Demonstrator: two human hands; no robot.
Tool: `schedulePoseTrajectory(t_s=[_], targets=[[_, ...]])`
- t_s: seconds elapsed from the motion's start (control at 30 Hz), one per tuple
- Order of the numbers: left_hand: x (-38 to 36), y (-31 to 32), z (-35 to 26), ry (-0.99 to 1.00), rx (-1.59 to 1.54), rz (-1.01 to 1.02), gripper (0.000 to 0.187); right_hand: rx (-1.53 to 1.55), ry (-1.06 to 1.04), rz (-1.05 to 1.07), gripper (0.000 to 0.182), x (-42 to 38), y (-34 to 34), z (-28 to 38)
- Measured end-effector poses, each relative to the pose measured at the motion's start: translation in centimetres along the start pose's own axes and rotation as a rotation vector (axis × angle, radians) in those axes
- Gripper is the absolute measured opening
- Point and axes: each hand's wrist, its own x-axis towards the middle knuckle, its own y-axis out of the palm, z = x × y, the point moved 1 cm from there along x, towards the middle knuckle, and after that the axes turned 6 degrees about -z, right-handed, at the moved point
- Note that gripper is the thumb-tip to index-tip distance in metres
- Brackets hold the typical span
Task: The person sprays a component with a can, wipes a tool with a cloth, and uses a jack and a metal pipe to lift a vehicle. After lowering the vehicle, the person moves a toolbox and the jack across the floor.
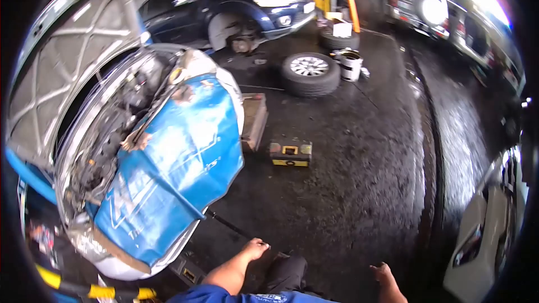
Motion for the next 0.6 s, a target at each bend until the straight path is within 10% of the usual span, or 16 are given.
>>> schedulePoseTrajectory(t_s=[0.27,0.3,0.33,0.43,0.6], targets=[[8.5,-5.1,4.2,-0.303,0.360,0.006,0.058,0.503,-0.301,-0.044,0.050,13.4,-9.8,20.4],[8.3,-5.6,2.6,0.018,0.434,-0.207,0.054,0.535,-0.414,-0.030,0.048,16.8,-11.9,23.0],[9.9,-6.0,0.9,-0.059,0.315,-0.237,0.053,0.518,-0.421,-0.032,0.048,19.6,-14.1,24.6],[14.6,-9.1,-8.0,-0.446,0.158,-0.007,0.053,0.339,-0.259,-0.026,0.038,22.5,-18.4,23.0],[29.7,-13.3,-22.3,-0.097,-0.034,-0.262,0.065,0.601,0.422,-0.107,0.022,21.8,-32.2,28.4]])
